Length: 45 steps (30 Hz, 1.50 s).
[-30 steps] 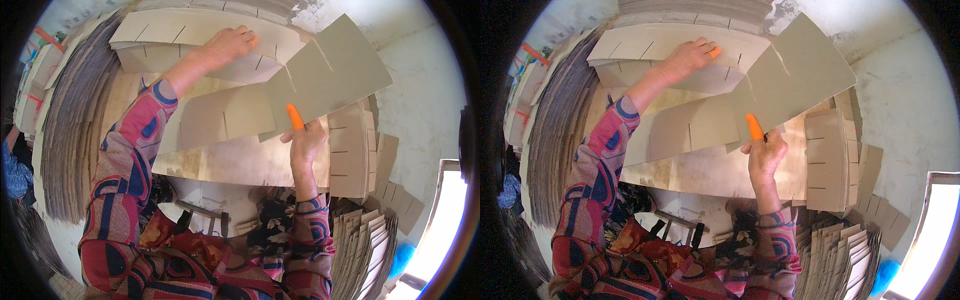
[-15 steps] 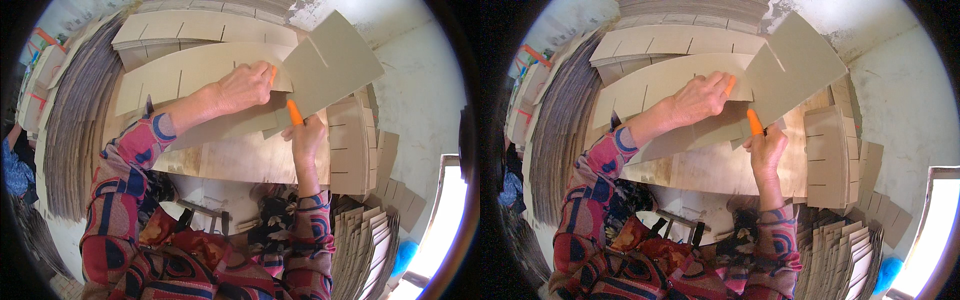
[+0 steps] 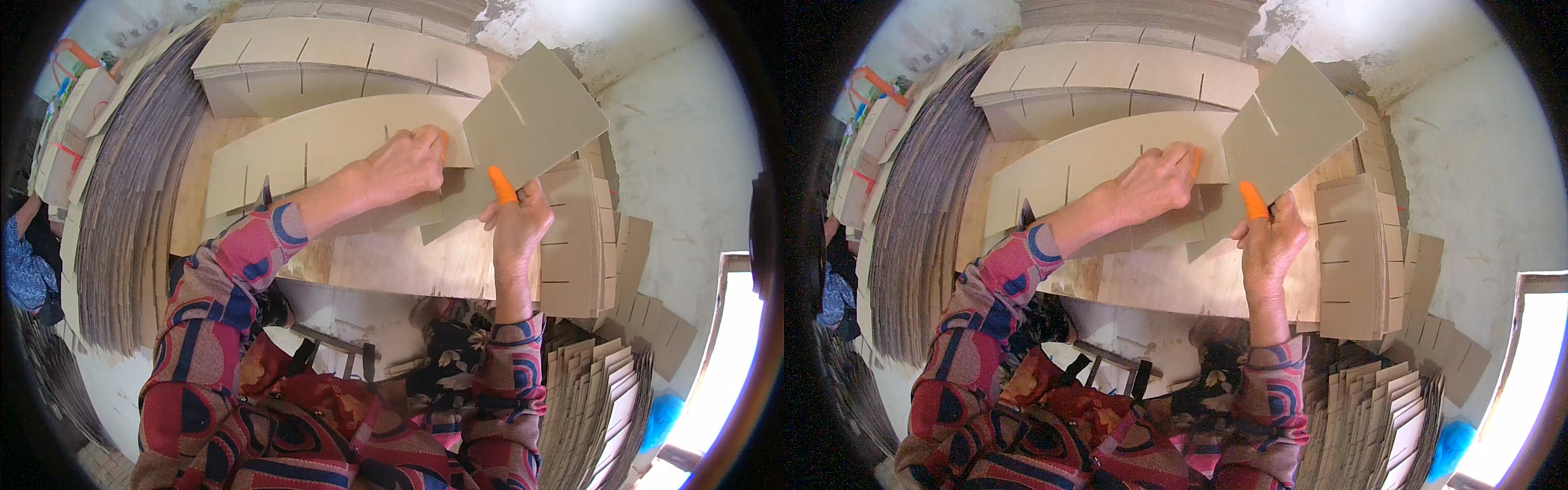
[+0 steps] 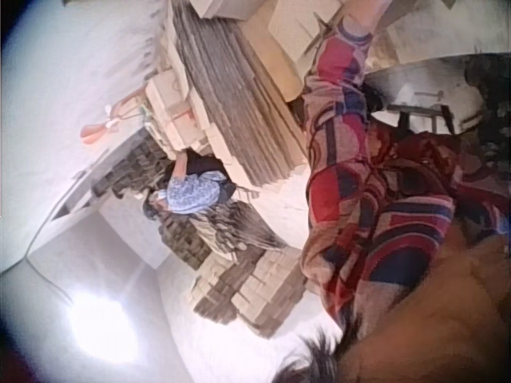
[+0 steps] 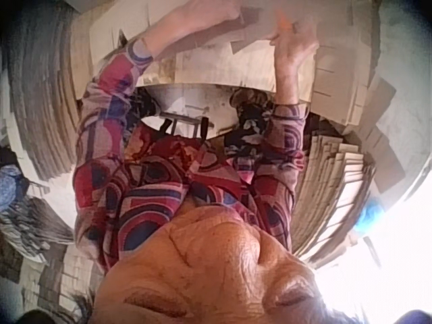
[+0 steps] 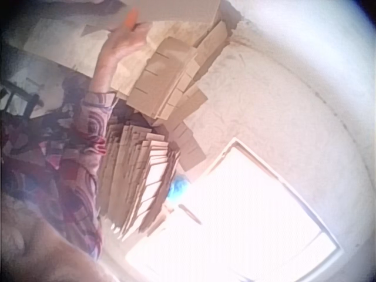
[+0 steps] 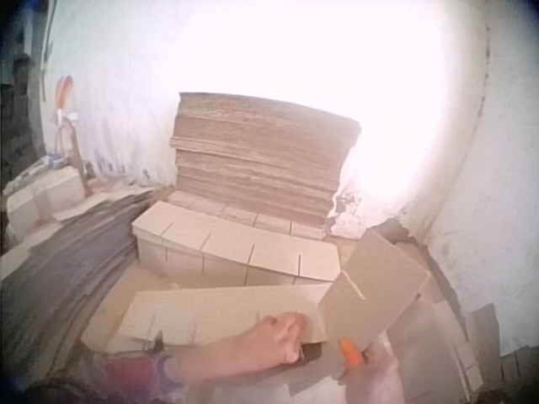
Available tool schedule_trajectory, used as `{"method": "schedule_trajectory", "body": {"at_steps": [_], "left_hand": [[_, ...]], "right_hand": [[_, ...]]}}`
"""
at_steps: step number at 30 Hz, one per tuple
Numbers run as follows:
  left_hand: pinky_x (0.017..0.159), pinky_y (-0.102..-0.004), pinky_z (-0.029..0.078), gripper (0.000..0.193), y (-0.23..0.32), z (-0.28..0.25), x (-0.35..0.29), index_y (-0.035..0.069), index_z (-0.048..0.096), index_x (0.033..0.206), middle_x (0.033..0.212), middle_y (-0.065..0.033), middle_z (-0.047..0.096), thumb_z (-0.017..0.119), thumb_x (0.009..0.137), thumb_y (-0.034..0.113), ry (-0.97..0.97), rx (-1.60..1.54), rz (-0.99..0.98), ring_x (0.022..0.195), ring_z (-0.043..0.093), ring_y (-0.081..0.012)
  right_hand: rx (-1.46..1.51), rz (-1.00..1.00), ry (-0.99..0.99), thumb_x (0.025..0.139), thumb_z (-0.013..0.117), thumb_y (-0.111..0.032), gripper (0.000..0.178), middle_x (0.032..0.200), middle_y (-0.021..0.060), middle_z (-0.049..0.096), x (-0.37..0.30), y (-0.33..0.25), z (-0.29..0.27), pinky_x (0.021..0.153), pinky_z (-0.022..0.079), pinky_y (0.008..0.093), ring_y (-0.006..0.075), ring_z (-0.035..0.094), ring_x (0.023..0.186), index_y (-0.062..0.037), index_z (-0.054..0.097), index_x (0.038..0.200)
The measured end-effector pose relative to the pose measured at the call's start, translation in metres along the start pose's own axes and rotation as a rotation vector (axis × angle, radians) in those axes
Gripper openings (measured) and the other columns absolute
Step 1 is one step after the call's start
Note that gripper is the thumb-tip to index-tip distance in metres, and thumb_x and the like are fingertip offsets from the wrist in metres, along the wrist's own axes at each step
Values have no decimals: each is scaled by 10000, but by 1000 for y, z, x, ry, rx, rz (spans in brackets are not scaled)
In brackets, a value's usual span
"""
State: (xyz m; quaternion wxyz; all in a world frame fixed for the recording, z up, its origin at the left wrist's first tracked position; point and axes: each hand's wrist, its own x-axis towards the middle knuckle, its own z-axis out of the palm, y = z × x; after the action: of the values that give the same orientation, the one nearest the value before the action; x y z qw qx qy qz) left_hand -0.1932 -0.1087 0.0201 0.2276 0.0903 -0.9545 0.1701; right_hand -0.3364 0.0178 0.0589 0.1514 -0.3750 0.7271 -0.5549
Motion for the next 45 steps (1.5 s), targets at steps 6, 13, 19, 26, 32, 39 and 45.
{"method": "schedule_trajectory", "body": {"at_steps": [6,13,19,26,32,39,45], "left_hand": [[522,-294,514,250,40,-17,-5,-49,668,746,964,-182,620,671,623,169,5,12,134,862,534,-235],[784,-401,493,654,-20,-12,4,-82,568,1108,1059,-150,608,714,754,449,91,-486,-258,885,543,-271],[824,-388,421,348,-109,68,15,-52,598,1021,908,-116,612,608,838,244,-63,148,-353,964,527,-254],[790,-374,459,158,-118,67,18,-13,611,898,890,-118,613,588,750,36,-221,119,-265,949,544,-255],[770,-359,493,278,-130,58,13,48,600,1058,934,-61,611,625,782,47,-27,-256,-325,956,547,-257],[716,-328,477,213,-127,28,26,26,565,919,868,-38,558,611,716,70,126,125,-96,904,534,-214],[659,-301,441,87,-95,8,41,43,608,754,809,-46,546,607,670,64,162,252,-142,861,524,-196]], "right_hand": [[-26,-8,41,829,644,41,96,591,86,572,5,5,3,361,379,257,111,540,400,28,557,790],[-107,-20,63,812,621,66,78,523,76,546,4,11,4,375,379,263,106,529,404,26,568,771],[-85,-1,67,810,656,45,105,546,83,544,5,15,5,389,377,267,111,533,431,27,555,789],[-147,5,27,820,657,50,96,586,80,554,2,5,9,409,391,263,108,524,443,21,567,809],[18,-19,90,829,682,15,107,617,71,559,1,13,13,418,400,260,95,506,469,17,575,833],[-247,-127,103,835,693,0,153,626,120,550,-3,14,11,466,429,284,121,460,500,7,543,803],[-437,-323,75,829,696,-9,182,712,204,581,-7,12,10,553,477,314,298,482,549,10,515,832]]}}
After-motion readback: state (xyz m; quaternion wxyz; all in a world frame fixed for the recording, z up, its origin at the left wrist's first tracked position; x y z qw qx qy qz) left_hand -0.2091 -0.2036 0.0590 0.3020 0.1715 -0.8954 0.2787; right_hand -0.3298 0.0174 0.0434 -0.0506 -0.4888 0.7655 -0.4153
